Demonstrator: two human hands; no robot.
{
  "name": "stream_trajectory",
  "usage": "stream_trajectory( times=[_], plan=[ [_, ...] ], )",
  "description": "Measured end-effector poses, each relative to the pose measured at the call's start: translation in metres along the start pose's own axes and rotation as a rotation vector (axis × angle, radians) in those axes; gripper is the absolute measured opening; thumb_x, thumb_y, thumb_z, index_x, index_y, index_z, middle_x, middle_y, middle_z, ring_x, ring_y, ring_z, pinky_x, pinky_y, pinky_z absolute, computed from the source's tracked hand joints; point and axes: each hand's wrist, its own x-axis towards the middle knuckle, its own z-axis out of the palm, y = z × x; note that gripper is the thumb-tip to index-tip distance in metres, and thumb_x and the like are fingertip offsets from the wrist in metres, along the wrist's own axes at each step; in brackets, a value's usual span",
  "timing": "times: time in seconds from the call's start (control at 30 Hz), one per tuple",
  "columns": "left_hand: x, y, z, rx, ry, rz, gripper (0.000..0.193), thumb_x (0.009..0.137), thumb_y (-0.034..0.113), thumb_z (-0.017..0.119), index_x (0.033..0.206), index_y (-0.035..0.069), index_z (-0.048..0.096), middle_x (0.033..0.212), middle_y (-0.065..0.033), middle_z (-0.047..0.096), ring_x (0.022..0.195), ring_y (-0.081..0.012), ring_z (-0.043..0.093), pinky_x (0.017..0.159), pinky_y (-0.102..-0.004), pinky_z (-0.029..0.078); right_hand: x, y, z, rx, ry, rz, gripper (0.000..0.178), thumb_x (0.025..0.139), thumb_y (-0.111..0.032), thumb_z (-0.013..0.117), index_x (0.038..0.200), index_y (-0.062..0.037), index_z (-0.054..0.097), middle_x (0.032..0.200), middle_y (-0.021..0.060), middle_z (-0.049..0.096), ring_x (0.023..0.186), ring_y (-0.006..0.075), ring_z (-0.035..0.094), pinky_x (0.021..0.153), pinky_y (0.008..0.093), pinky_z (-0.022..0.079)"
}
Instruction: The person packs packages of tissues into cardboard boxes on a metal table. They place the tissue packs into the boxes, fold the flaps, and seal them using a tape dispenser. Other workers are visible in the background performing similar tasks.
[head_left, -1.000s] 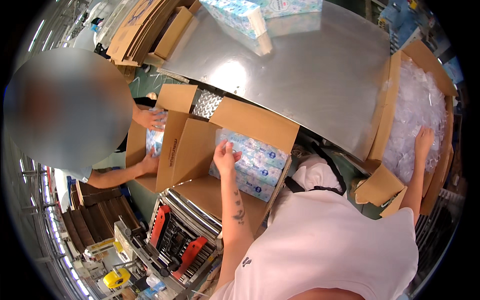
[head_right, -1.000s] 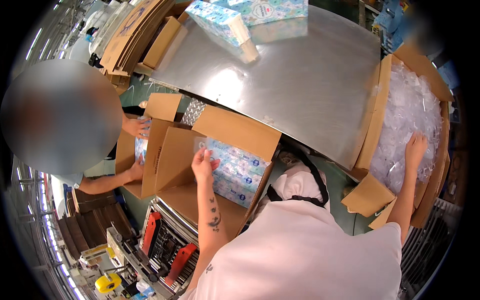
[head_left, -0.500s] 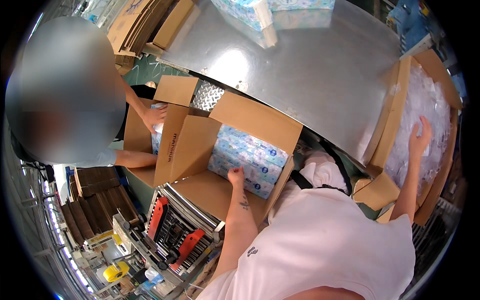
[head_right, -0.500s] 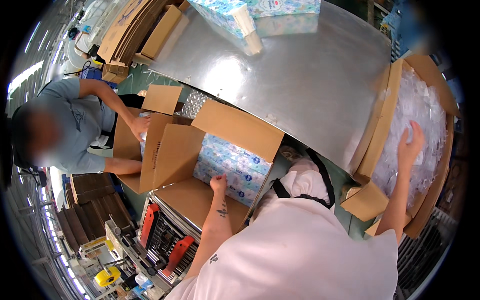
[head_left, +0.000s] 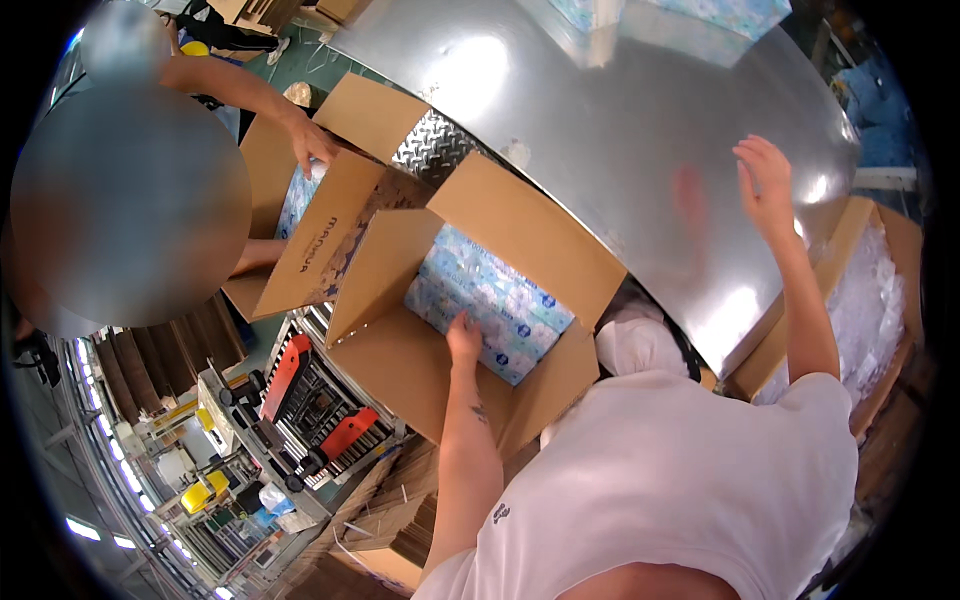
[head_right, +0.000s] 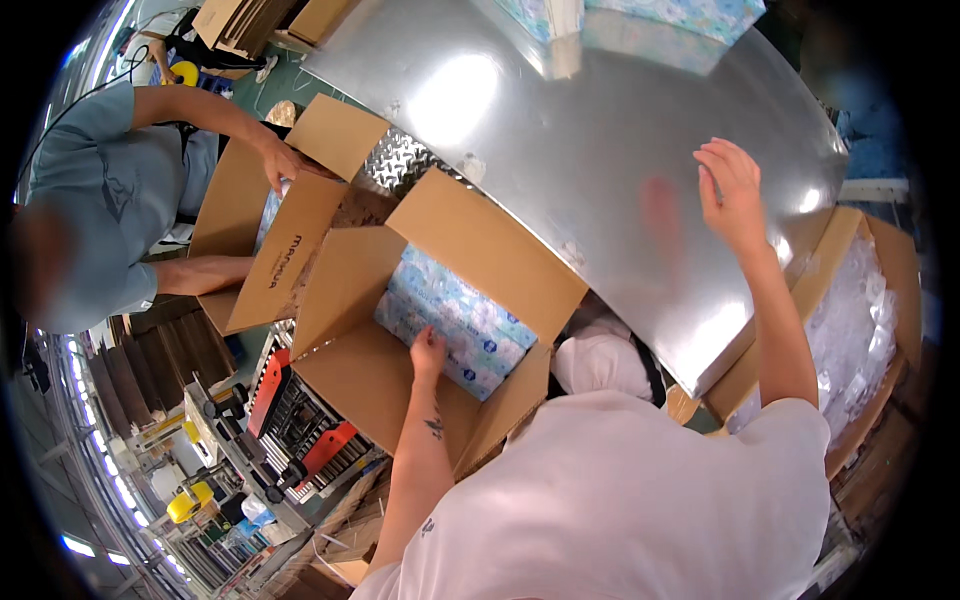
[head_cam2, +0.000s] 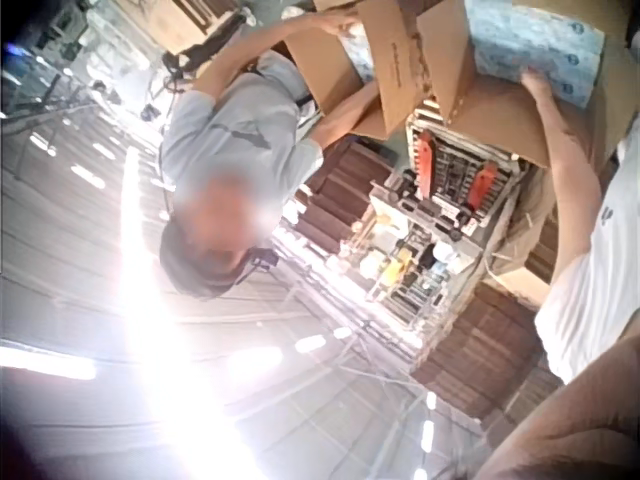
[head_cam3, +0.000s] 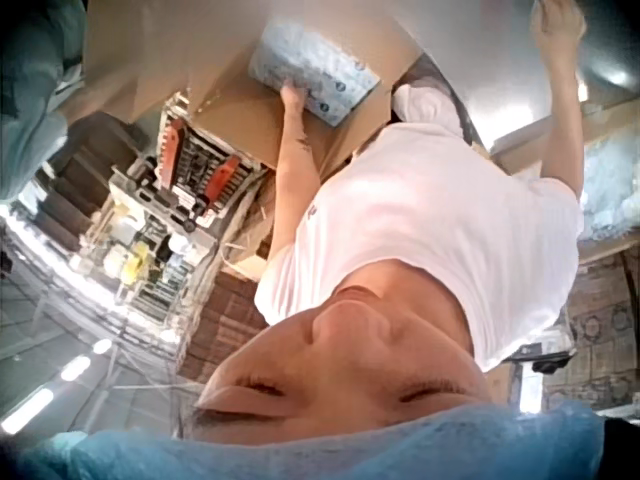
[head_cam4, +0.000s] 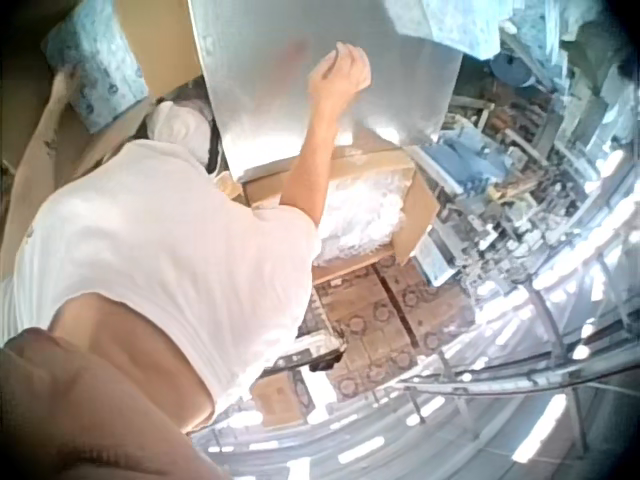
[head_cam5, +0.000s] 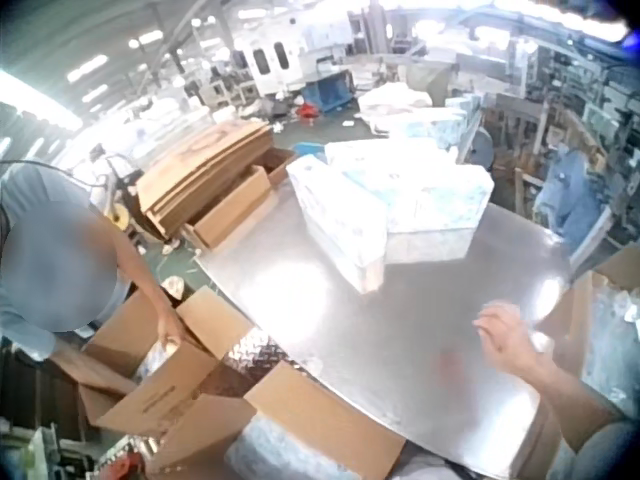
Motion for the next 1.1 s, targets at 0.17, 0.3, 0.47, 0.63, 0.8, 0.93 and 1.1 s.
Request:
stream_trajectory(
  times=[0.17,0.3,0.47,0.63,0.8,0.93,1.1],
  plan=[
    [0.004,0.072,0.004,0.058,0.174,0.230,0.057,0.076,0.011,0.065,0.127,0.001,0.044,0.126,-0.0242,0.045,0.117,-0.0405,0.043,0.099,-0.0435,0.036,0.075,0.001,0.038,0.059,0.085,-0.051,0.030,0.078,-0.010,0.062,0.108,-0.0067,0.058,0.109,0.0117,0.057,0.107,0.0307,0.052,0.092,0.0397,0.037],
    [0.038,0.114,0.023,0.151,0.353,0.109,0.071,0.074,0.022,0.069,0.134,0.003,0.037,0.134,-0.0339,0.032,0.126,-0.0446,0.031,0.104,-0.0451,0.031,0.177,0.006,0.086,0.007,0.147,0.077,0.053,0.076,-0.033,0.065,0.119,-0.0063,0.050,0.122,0.0204,0.046,0.113,0.0375,0.044,0.095,0.0461,0.035],
    [0.061,0.087,0.043,0.251,0.117,0.125,0.047,0.080,0.025,0.060,0.123,0.010,0.050,0.124,-0.0234,0.048,0.116,-0.0400,0.046,0.095,-0.0471,0.039,0.302,-0.017,0.135,-0.027,-0.099,0.363,0.077,0.070,-0.050,0.066,0.130,-0.0078,0.042,0.125,0.0256,0.041,0.115,0.0413,0.042,0.095,0.0470,0.034],
    [0.029,0.126,0.014,0.288,0.193,-0.105,0.025,0.082,0.013,0.047,0.102,0.010,0.063,0.098,-0.0170,0.063,0.095,-0.0346,0.059,0.080,-0.0448,0.048,0.339,0.004,0.144,-0.076,-0.385,0.473,0.092,0.065,-0.048,0.068,0.140,-0.0122,0.029,0.118,0.0248,0.047,0.106,0.0409,0.051,0.087,0.0477,0.043],
    [0.004,0.096,-0.004,0.059,0.378,-0.154,0.023,0.081,0.015,0.054,0.100,0.006,0.063,0.096,-0.0188,0.064,0.091,-0.0347,0.061,0.081,-0.0451,0.048,0.259,0.054,0.061,-0.051,-0.603,0.175,0.101,0.055,-0.034,0.075,0.142,-0.0195,0.027,0.112,0.0249,0.050,0.102,0.0417,0.053,0.084,0.0467,0.045],
    [0.001,0.084,0.004,-0.042,0.360,-0.064,0.044,0.079,0.020,0.062,0.118,0.001,0.051,0.106,-0.0244,0.058,0.102,-0.0384,0.055,0.089,-0.0456,0.043,0.217,0.149,0.001,-0.327,-0.587,0.182,0.103,0.047,-0.028,0.080,0.139,-0.0200,0.035,0.112,0.0213,0.051,0.105,0.0375,0.052,0.086,0.0444,0.043],
    [-0.008,0.065,0.036,0.164,0.122,-0.181,0.075,0.071,0.032,0.073,0.130,0.000,0.040,0.130,-0.0275,0.042,0.117,-0.0396,0.045,0.096,-0.0423,0.041,0.293,0.148,0.011,0.034,-0.600,-0.049,0.074,0.066,-0.028,0.072,0.132,-0.0135,0.045,0.116,0.0149,0.052,0.113,0.0351,0.045,0.095,0.0466,0.036]
  ],
)
